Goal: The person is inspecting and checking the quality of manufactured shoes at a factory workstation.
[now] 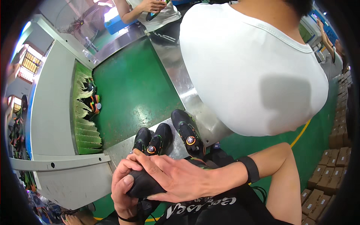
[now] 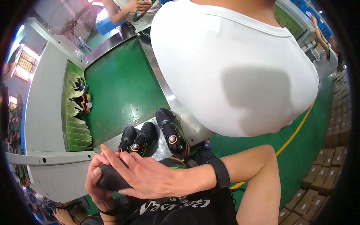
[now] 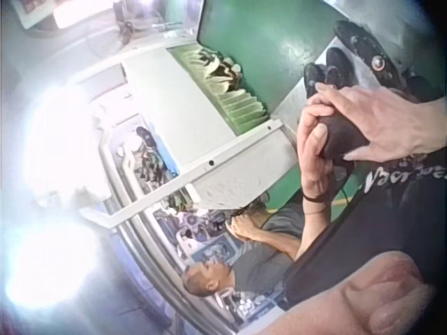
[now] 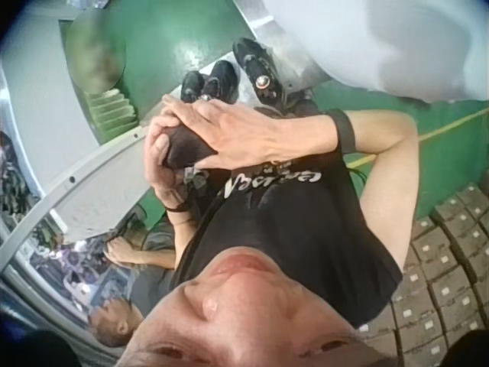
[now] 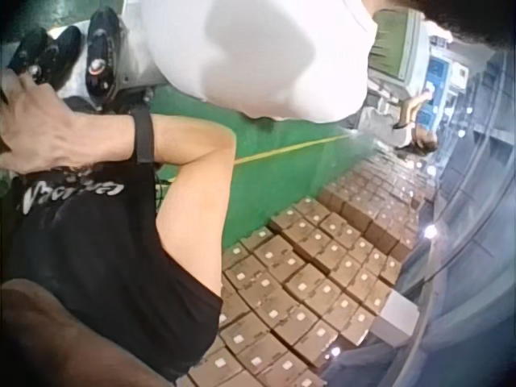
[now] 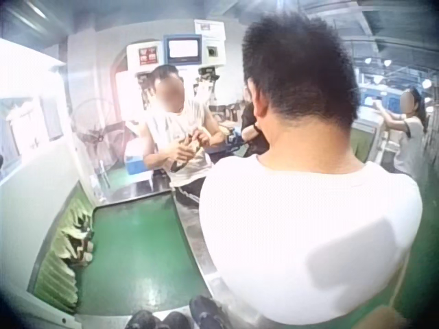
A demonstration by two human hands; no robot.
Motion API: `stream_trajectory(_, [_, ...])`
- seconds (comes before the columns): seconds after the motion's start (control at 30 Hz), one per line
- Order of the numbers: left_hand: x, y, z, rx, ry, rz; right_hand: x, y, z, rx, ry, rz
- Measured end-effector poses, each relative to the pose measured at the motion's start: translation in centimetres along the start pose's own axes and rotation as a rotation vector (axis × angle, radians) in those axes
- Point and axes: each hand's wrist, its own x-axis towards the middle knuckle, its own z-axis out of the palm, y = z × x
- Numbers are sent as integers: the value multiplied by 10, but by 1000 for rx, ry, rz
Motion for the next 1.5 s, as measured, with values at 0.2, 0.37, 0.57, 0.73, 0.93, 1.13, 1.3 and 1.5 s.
stream_trajectory(0.2, [2,7,12,93,-31,-91,-4,-1,-1,123,-56,55])
stream_trajectory(0.37, [24,-13,-11,191,-157,-93,0,21,3,202,-39,190])
stream_trajectory(0.57, [51,-57,-46,-31,-63,56,43,45,-16,467,299,403])
stream_trajectory(0.73, [22,-72,-51,-213,-242,-395,89,78,-7,927,253,549])
stream_trajectory(0.93, [11,-73,-64,-551,169,-366,79,83,11,899,340,714])
stream_trajectory(1.13, [16,-65,-75,-1049,215,-338,54,22,1,696,256,351])
stream_trajectory(1.3, [11,-60,-62,-919,229,-317,89,28,-12,-117,87,-238])
stream_trajectory(1.5, [10,-58,-50,-932,149,-484,84,36,-24,158,195,373])
